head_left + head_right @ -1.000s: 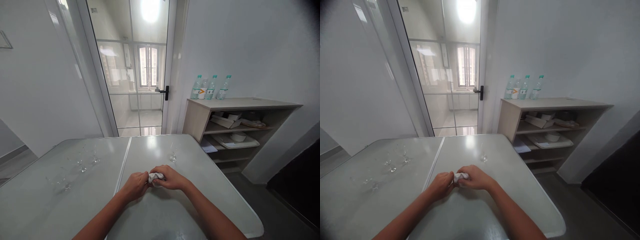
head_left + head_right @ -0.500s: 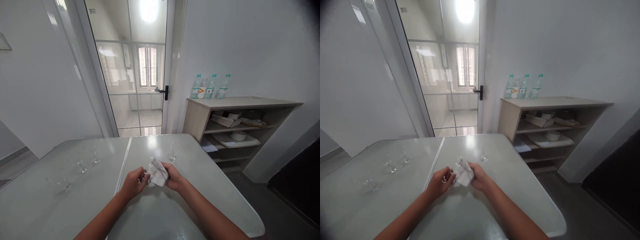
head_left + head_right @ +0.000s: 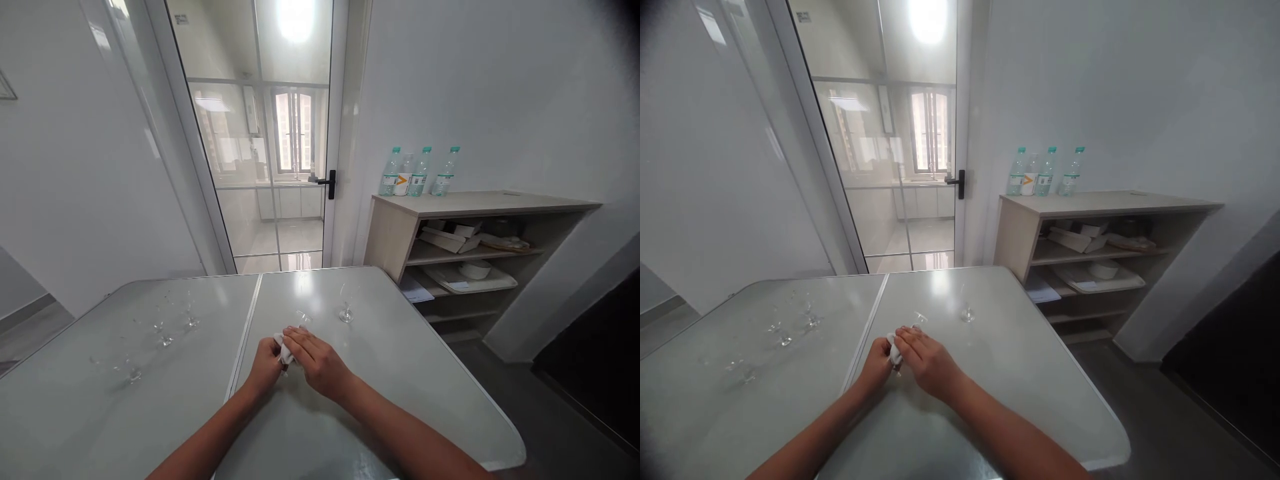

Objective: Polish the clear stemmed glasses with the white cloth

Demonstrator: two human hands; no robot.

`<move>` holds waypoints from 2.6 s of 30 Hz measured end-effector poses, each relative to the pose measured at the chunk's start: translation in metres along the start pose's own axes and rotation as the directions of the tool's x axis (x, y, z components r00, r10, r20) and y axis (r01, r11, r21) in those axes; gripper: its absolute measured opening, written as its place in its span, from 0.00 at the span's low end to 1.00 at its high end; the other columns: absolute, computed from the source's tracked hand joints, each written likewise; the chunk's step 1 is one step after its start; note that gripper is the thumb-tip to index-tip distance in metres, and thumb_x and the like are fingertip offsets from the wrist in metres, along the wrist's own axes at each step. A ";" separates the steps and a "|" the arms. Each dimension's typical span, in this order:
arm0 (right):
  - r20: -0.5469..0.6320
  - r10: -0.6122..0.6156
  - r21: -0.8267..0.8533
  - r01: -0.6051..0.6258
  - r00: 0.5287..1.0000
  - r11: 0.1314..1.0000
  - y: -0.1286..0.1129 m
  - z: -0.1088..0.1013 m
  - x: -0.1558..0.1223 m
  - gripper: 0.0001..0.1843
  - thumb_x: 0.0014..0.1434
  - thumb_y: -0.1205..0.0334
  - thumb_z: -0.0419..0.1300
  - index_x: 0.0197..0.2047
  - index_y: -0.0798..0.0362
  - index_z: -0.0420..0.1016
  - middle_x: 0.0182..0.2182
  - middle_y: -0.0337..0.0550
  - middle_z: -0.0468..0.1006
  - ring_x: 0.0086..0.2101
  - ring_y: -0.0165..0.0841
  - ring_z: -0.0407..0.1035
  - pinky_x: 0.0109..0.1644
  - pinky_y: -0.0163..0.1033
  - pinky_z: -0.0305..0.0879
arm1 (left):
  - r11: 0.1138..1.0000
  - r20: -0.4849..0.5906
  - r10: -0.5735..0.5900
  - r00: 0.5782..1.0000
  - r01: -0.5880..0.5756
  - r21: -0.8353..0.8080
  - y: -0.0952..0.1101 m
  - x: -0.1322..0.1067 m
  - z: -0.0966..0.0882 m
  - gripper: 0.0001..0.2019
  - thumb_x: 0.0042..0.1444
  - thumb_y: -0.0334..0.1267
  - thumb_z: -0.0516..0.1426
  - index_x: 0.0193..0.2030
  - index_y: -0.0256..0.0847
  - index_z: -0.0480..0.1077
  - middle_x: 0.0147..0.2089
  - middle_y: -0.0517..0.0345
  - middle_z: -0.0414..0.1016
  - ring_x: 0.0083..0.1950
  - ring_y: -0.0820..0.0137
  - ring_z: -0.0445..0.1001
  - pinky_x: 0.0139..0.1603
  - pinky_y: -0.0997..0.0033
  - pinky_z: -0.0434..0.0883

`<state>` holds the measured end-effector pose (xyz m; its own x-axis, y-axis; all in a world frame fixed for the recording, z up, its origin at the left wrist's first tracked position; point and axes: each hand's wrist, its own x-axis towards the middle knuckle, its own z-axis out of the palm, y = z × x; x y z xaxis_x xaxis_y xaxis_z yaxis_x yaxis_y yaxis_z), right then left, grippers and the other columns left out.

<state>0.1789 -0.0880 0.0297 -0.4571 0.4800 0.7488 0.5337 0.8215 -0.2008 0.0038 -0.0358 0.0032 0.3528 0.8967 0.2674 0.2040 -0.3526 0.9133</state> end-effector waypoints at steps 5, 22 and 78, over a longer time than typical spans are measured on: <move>-0.129 0.087 -0.088 -0.098 0.988 0.991 0.005 -0.007 -0.001 0.32 0.68 0.76 0.45 0.72 0.48 0.60 0.59 0.52 0.75 0.62 0.41 0.67 0.66 0.55 0.68 | 0.941 0.046 0.144 0.989 -0.151 0.302 0.010 0.001 -0.005 0.20 0.53 0.38 0.57 0.16 0.38 0.55 0.18 0.66 0.51 0.23 0.78 0.50 0.26 0.74 0.48; 0.381 0.236 0.151 -0.312 0.894 0.938 0.016 -0.042 0.010 0.07 0.68 0.64 0.57 0.48 0.49 0.73 0.47 0.45 0.79 0.48 0.38 0.71 0.55 0.45 0.66 | 0.492 0.448 0.408 0.795 -0.605 0.625 0.012 -0.012 -0.012 0.11 0.63 0.33 0.55 0.29 0.40 0.71 0.25 0.59 0.71 0.26 0.71 0.70 0.29 0.71 0.59; 0.069 -0.146 -0.384 0.161 0.987 0.909 0.005 -0.030 0.013 0.13 0.69 0.68 0.55 0.55 0.52 0.74 0.56 0.45 0.79 0.58 0.37 0.66 0.65 0.52 0.51 | 0.929 0.120 0.202 0.972 -0.229 0.290 0.029 -0.006 -0.010 0.20 0.54 0.34 0.55 0.20 0.41 0.45 0.19 0.68 0.46 0.24 0.78 0.47 0.25 0.75 0.49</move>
<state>0.1975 -0.0867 0.0571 -0.5778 0.3754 0.7248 0.6851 0.7058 0.1806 -0.0019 -0.0485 0.0313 0.4938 0.7682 0.4075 0.3737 -0.6106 0.6982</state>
